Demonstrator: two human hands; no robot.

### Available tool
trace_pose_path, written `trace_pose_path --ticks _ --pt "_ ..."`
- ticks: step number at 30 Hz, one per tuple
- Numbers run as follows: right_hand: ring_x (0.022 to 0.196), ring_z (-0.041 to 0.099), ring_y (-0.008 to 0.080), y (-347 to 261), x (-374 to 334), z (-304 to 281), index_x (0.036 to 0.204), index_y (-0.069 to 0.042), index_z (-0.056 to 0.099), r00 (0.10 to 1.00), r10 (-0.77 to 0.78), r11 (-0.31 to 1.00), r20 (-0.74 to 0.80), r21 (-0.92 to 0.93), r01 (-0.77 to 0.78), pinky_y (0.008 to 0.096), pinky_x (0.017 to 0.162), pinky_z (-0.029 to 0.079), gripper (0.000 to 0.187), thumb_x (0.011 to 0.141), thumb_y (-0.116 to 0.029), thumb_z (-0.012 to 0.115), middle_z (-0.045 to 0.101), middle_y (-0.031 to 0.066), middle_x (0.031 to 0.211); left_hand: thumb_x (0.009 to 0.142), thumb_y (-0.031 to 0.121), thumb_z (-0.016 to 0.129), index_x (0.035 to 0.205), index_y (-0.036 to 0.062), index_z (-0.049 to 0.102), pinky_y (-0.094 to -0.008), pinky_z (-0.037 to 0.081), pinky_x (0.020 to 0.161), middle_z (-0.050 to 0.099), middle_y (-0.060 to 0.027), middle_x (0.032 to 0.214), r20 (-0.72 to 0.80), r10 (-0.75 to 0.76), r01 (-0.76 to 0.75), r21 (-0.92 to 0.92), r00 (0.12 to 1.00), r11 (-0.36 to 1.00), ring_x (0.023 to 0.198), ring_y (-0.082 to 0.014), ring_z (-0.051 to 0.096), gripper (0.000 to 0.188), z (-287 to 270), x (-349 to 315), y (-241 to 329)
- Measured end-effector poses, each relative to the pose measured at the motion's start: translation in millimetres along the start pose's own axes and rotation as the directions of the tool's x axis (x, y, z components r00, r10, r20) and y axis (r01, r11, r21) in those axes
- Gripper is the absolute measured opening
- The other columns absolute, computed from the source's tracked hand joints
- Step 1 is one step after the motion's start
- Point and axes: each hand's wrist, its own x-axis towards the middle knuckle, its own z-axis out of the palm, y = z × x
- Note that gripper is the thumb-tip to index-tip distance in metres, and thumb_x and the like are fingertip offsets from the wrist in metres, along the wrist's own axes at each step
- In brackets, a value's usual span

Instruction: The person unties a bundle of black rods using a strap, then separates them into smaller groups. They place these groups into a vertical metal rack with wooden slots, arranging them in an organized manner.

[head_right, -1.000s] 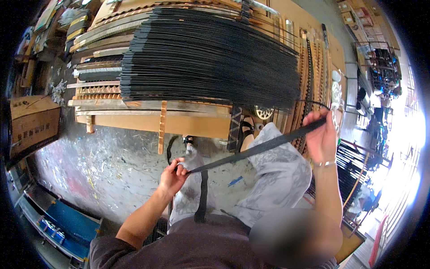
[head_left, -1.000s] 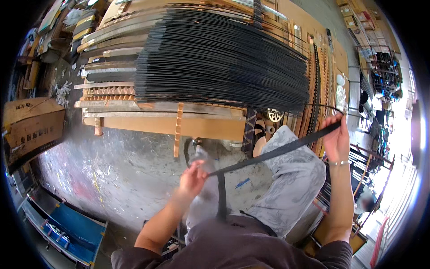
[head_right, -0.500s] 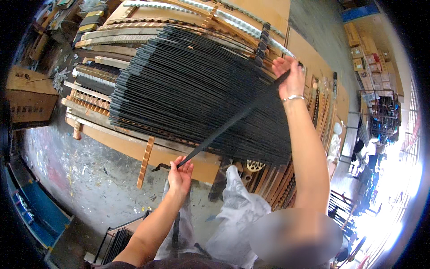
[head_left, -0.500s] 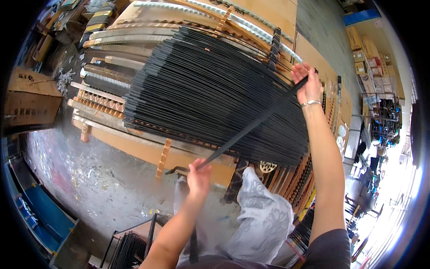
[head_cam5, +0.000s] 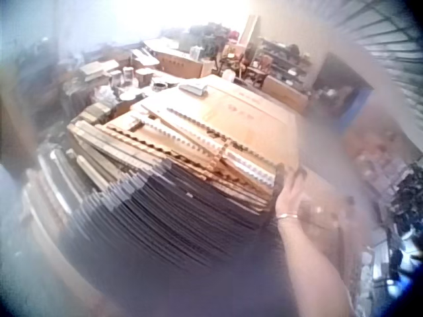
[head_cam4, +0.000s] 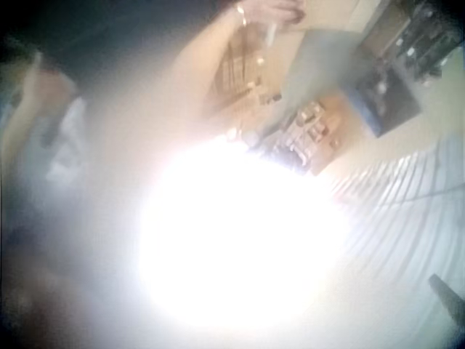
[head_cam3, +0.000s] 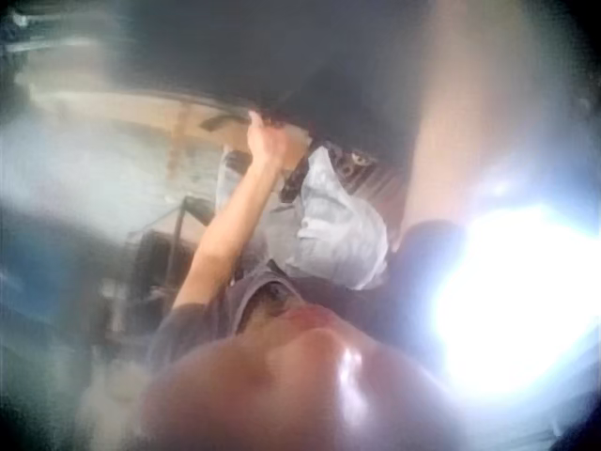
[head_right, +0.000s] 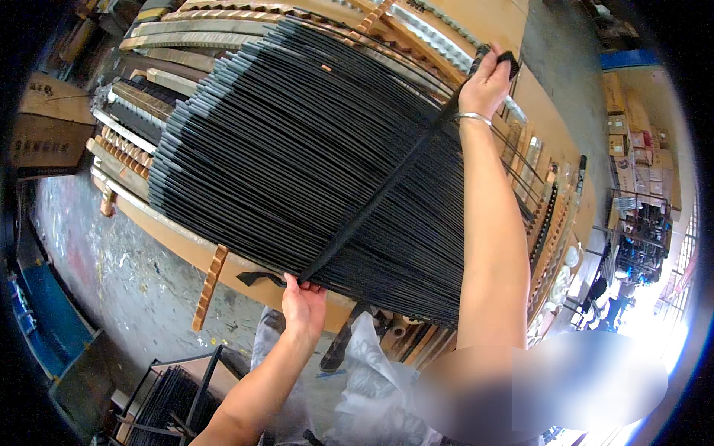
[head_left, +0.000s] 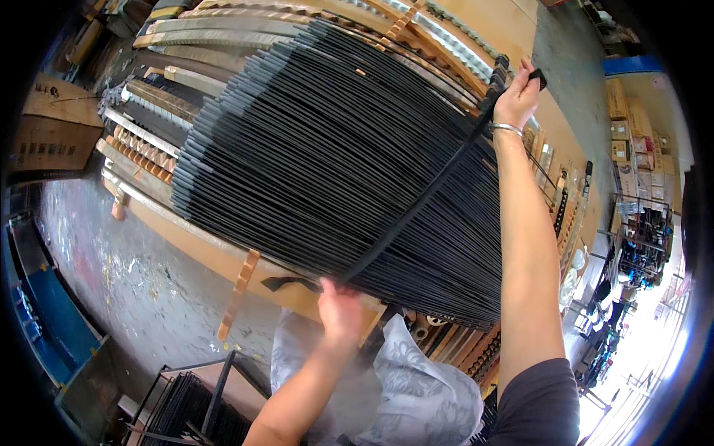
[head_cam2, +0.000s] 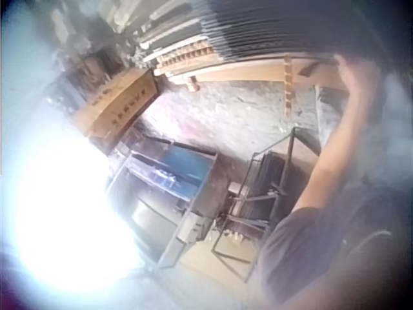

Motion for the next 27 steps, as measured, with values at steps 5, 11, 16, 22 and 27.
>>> trace_pose_path --ticks 5,11,16,22,27 --pt "0.108 0.055 0.0409 79.5 -14.9 19.8 0.123 -0.008 0.055 0.807 0.288 0.933 0.515 -0.34 -0.116 0.0454 0.091 0.042 0.048 0.096 -0.044 0.038 0.058 0.0264 0.113 0.101 0.041 0.033 0.116 0.0079 0.053 -0.0411 0.037 0.1 0.058 -0.0044 0.111 -0.003 -0.052 0.052 -0.012 0.999 0.999 0.105 -0.0228 0.051 0.041 6.1 -0.5 -3.8" --pt "0.112 0.053 0.0411 80.8 -27.2 56.2 0.116 -0.002 0.056 0.614 0.327 0.89 0.718 -0.453 0.055 0.0443 0.095 0.041 0.047 0.096 -0.04 0.037 0.057 0.0279 0.117 0.101 0.04 0.032 0.123 0.0071 0.052 -0.0392 0.035 0.104 0.055 -0.0061 0.127 0.054 -0.062 0.067 -0.11 0.997 0.992 0.118 -0.0233 0.048 0.044 11.9 -1.5 -5.4" --pt "0.103 0.058 0.0386 87.5 -45.0 49.3 0.106 0.002 0.06 0.344 0.333 0.928 0.878 -0.369 0.042 0.0436 0.092 0.043 0.051 0.097 -0.044 0.038 0.063 0.0214 0.107 0.101 0.036 0.031 0.123 0.0054 0.053 -0.039 0.038 0.104 0.056 -0.0083 0.127 -0.021 -0.128 0.125 -0.11 0.991 0.986 0.117 -0.0264 0.051 0.044 14.9 9.2 -10.5" --pt "0.093 0.058 0.0086 22.8 -62.9 19.1 0.111 -0.001 0.061 -0.15 0.415 0.637 0.897 -0.404 -0.657 0.0256 0.081 0.048 0.04 0.098 -0.035 0.048 0.064 0.0017 0.102 0.097 0.029 0.037 0.122 0.0025 0.053 -0.0414 0.041 0.099 0.058 -0.0113 0.123 0.053 -0.297 0.302 -0.17 0.953 0.938 0.114 -0.0268 0.054 0.039 9.6 22.3 -8.4" --pt "0.095 0.059 0.0106 -13.2 -93.2 10.7 0.109 -0.004 0.06 0.198 0.424 0.726 0.884 -0.201 -0.658 0.0248 0.084 0.045 0.037 0.097 -0.038 0.051 0.062 0.0006 0.098 0.095 0.027 0.042 0.115 0.0019 0.057 -0.041 0.046 0.093 0.061 -0.0121 0.116 0.043 -0.312 0.315 -0.136 0.949 0.939 0.107 -0.0264 0.058 0.036 22.1 28.1 -10.1"
